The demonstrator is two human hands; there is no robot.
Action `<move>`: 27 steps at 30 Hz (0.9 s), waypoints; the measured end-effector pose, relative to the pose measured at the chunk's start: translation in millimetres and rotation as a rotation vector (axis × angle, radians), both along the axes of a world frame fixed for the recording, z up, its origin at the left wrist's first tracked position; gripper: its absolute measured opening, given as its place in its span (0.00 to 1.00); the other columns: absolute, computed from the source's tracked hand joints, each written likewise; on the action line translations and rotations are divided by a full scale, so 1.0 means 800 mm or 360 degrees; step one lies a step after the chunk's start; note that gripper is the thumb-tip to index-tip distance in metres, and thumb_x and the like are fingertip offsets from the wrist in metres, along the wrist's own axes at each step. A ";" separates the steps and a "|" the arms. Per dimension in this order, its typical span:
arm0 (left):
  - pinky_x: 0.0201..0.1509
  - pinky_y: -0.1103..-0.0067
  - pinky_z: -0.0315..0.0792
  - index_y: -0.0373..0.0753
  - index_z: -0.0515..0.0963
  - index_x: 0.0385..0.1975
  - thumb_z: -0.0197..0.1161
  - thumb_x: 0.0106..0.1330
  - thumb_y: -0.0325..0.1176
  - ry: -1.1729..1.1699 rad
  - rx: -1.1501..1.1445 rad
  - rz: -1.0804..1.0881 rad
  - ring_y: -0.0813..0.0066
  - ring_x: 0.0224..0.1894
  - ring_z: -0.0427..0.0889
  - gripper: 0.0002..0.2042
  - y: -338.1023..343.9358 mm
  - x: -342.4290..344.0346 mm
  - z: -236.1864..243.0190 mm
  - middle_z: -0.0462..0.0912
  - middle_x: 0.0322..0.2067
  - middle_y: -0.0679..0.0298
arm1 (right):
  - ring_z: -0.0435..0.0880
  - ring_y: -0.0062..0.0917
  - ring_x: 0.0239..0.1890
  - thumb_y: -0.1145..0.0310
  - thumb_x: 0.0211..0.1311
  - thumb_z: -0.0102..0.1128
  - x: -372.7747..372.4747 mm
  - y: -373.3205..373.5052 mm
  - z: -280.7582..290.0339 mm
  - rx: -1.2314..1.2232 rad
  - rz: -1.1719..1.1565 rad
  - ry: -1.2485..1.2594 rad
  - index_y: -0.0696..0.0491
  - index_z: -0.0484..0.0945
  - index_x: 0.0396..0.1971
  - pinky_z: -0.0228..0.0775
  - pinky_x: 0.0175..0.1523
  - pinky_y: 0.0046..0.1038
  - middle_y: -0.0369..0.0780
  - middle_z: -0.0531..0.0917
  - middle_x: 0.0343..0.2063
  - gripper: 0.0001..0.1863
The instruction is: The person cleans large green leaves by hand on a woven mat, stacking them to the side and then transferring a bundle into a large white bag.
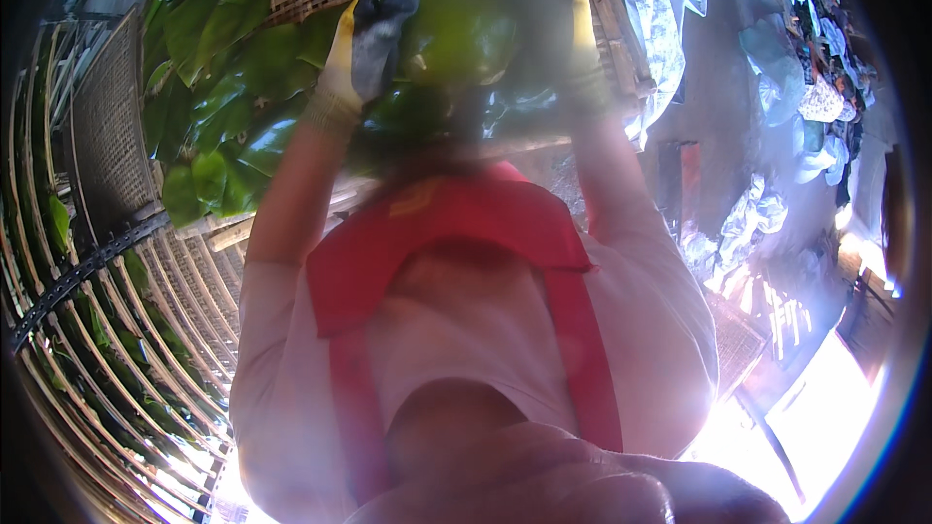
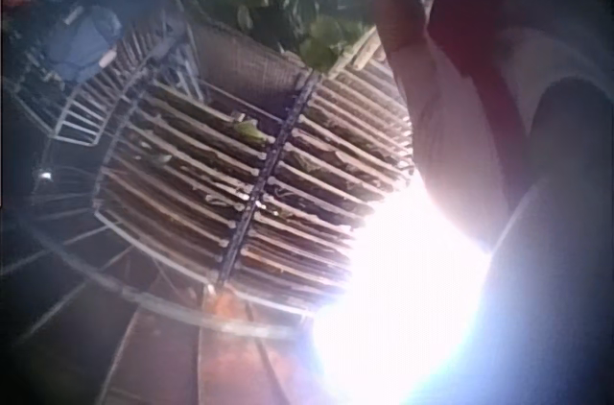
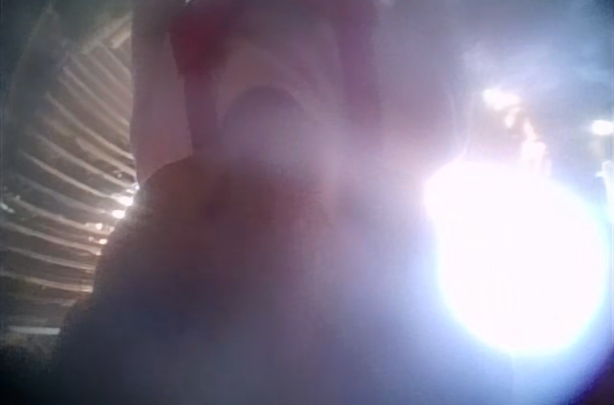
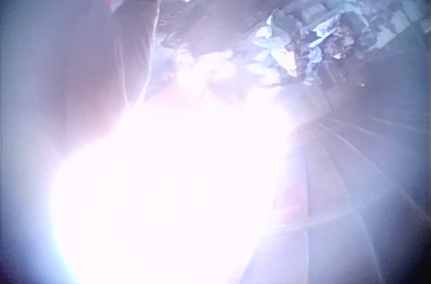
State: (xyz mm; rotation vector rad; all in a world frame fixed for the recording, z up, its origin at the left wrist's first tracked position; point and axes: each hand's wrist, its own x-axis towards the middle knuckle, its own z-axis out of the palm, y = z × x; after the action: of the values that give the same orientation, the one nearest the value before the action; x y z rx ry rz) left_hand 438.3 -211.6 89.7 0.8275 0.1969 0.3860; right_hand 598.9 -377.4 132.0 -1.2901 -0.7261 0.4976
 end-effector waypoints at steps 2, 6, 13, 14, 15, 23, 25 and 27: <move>0.62 0.70 0.66 0.35 0.68 0.54 0.49 0.68 0.34 0.0040 -0.0595 -0.0175 0.68 0.55 0.73 0.17 0.029 0.035 -0.052 0.75 0.50 0.59 | 0.76 0.27 0.45 0.64 0.65 0.48 0.039 0.000 -0.042 -0.0247 0.0042 -0.0238 0.59 0.68 0.51 0.68 0.51 0.25 0.45 0.74 0.50 0.19; 0.49 0.76 0.74 0.38 0.69 0.52 0.55 0.64 0.29 0.0696 0.0600 -0.0048 0.71 0.43 0.78 0.16 0.024 0.066 -0.111 0.77 0.46 0.62 | 0.75 0.29 0.49 0.69 0.64 0.45 0.109 -0.013 -0.160 -0.0860 0.0005 -0.0975 0.58 0.63 0.58 0.66 0.54 0.28 0.45 0.72 0.53 0.22; 0.45 0.80 0.71 0.34 0.67 0.55 0.58 0.64 0.31 0.0876 0.1705 0.0221 0.76 0.43 0.76 0.20 -0.038 0.030 -0.042 0.77 0.42 0.62 | 0.80 0.43 0.42 0.73 0.55 0.46 0.166 0.023 -0.160 -0.0883 -0.0226 -0.1557 0.55 0.65 0.56 0.73 0.45 0.36 0.52 0.78 0.42 0.25; 0.45 0.81 0.71 0.35 0.67 0.55 0.58 0.64 0.31 0.0865 0.1783 0.0226 0.76 0.43 0.76 0.20 -0.049 0.027 -0.023 0.77 0.43 0.62 | 0.80 0.43 0.42 0.73 0.55 0.46 0.179 0.042 -0.143 -0.0879 -0.0191 -0.1363 0.55 0.67 0.55 0.73 0.45 0.37 0.52 0.78 0.42 0.24; 0.46 0.81 0.71 0.36 0.67 0.55 0.58 0.64 0.31 0.0996 0.1707 0.0283 0.77 0.44 0.75 0.20 -0.053 0.018 -0.033 0.77 0.44 0.62 | 0.79 0.43 0.43 0.73 0.55 0.47 0.187 0.069 -0.127 -0.0894 -0.0163 -0.1280 0.54 0.68 0.54 0.73 0.45 0.37 0.52 0.78 0.43 0.23; 0.53 0.79 0.70 0.39 0.67 0.57 0.54 0.65 0.26 0.1009 0.0363 0.0465 0.78 0.49 0.74 0.19 -0.077 -0.016 -0.032 0.73 0.50 0.64 | 0.78 0.41 0.49 0.69 0.57 0.49 0.133 0.196 -0.068 -0.1119 0.0436 -0.1838 0.55 0.71 0.50 0.72 0.50 0.39 0.51 0.78 0.46 0.19; 0.56 0.79 0.69 0.38 0.67 0.57 0.53 0.65 0.23 0.0926 0.0936 0.0506 0.77 0.50 0.73 0.19 -0.074 -0.022 -0.045 0.72 0.51 0.63 | 0.78 0.41 0.49 0.69 0.55 0.52 0.096 0.225 -0.068 -0.1476 0.0557 -0.1858 0.54 0.69 0.51 0.72 0.48 0.41 0.52 0.76 0.48 0.21; 0.57 0.78 0.69 0.37 0.67 0.57 0.53 0.65 0.21 0.0720 0.0851 0.0488 0.76 0.51 0.73 0.19 -0.071 -0.022 -0.048 0.72 0.52 0.62 | 0.79 0.40 0.48 0.69 0.54 0.52 0.083 0.237 -0.074 -0.1487 0.0422 -0.1749 0.55 0.70 0.48 0.73 0.47 0.42 0.52 0.77 0.45 0.19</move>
State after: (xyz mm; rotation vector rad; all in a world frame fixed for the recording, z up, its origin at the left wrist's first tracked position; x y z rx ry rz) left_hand 420.8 -268.1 50.9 1.4164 0.6664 0.5467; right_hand 665.4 -187.5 72.4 -2.4039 -1.7082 0.2992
